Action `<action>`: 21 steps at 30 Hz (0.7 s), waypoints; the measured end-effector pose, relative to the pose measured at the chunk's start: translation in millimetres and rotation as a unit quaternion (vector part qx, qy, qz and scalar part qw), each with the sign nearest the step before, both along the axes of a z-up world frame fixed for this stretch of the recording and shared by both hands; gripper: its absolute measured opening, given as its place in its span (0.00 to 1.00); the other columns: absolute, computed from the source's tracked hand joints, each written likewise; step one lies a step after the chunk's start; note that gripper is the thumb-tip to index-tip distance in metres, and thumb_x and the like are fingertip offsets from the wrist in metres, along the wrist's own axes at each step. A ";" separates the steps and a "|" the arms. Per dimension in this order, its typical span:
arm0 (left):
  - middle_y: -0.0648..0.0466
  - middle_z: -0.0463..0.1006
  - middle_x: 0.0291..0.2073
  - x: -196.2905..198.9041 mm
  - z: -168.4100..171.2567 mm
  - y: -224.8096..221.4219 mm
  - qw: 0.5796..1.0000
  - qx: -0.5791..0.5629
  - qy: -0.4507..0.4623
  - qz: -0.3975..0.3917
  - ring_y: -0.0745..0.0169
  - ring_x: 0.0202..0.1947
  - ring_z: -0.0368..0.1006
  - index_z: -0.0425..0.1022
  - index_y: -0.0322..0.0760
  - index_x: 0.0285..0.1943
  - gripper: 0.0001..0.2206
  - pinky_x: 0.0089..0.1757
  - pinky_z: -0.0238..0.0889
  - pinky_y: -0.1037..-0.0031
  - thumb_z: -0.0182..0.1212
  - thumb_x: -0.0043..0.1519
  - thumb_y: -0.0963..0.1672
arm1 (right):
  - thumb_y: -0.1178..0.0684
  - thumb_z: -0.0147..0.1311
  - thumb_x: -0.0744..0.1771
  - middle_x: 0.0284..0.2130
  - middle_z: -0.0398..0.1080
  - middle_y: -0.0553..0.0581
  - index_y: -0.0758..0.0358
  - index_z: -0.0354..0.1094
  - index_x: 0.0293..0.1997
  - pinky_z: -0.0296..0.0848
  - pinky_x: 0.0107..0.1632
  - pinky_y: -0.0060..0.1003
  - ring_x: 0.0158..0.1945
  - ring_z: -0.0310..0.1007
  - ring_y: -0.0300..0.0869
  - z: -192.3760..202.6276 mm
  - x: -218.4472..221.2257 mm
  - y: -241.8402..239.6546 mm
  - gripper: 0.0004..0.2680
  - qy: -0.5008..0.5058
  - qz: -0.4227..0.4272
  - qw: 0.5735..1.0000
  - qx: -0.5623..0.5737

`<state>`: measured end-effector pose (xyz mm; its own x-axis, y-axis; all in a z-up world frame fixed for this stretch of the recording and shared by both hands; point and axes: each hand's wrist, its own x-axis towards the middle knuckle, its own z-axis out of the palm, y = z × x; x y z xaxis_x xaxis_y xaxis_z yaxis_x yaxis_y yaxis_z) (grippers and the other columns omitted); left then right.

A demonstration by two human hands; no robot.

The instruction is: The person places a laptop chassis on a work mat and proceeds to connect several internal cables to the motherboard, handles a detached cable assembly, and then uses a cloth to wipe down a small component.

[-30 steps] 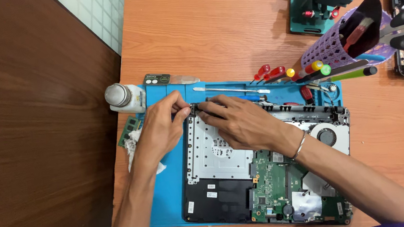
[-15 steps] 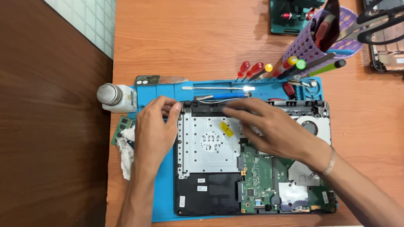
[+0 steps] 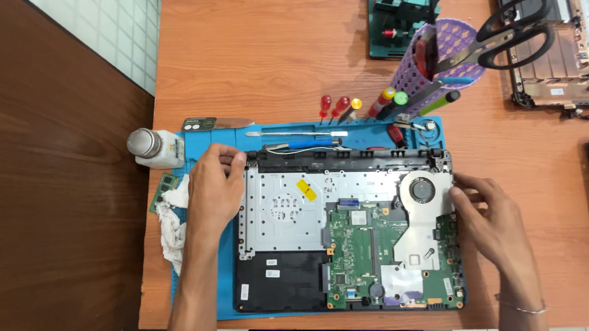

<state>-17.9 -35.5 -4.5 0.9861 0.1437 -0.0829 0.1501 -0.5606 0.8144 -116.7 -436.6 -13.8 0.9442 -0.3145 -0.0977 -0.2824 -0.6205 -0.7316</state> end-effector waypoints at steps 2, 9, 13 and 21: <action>0.44 0.82 0.39 1.0 -3.5 -1.2 1.000 -0.017 0.001 0.003 0.56 0.37 0.80 0.77 0.26 0.46 0.12 0.40 0.73 0.67 0.60 0.64 0.45 | 0.53 0.57 0.68 0.43 0.73 0.60 0.67 0.73 0.58 0.74 0.45 0.36 0.42 0.74 0.42 -10.4 0.2 -6.4 0.13 -0.020 0.007 1.000 0.016; 0.45 0.81 0.41 0.5 -21.6 3.9 1.000 0.015 0.009 -0.001 0.57 0.40 0.78 0.77 0.27 0.49 0.17 0.43 0.72 0.67 0.67 0.59 0.46 | 0.53 0.57 0.67 0.41 0.76 0.56 0.67 0.73 0.56 0.73 0.43 0.34 0.39 0.72 0.37 -10.4 2.1 -8.5 0.13 -0.017 0.004 0.999 0.038; 0.44 0.79 0.43 -2.7 -29.9 8.8 0.999 0.042 0.013 -0.002 0.55 0.41 0.77 0.76 0.27 0.49 0.17 0.44 0.71 0.66 0.68 0.58 0.46 | 0.56 0.57 0.67 0.39 0.75 0.58 0.65 0.74 0.58 0.72 0.43 0.33 0.38 0.69 0.36 -8.8 0.3 -8.9 0.13 0.020 -0.018 0.996 0.083; 0.44 0.79 0.45 -21.5 -39.1 14.3 0.997 -0.072 -0.003 0.014 0.60 0.45 0.75 0.70 0.26 0.54 0.16 0.46 0.69 0.70 0.65 0.62 0.43 | 0.61 0.56 0.66 0.45 0.75 0.55 0.68 0.70 0.59 0.74 0.47 0.29 0.42 0.71 0.33 -11.4 1.1 -14.5 0.15 -0.012 -0.003 0.972 0.234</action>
<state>-39.5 -21.1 -43.7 0.9823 0.1584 -0.0997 0.1599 -0.4338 0.8867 -115.6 -451.1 -25.2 0.9462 -0.2469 -0.2094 -0.2644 -0.2165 -0.9398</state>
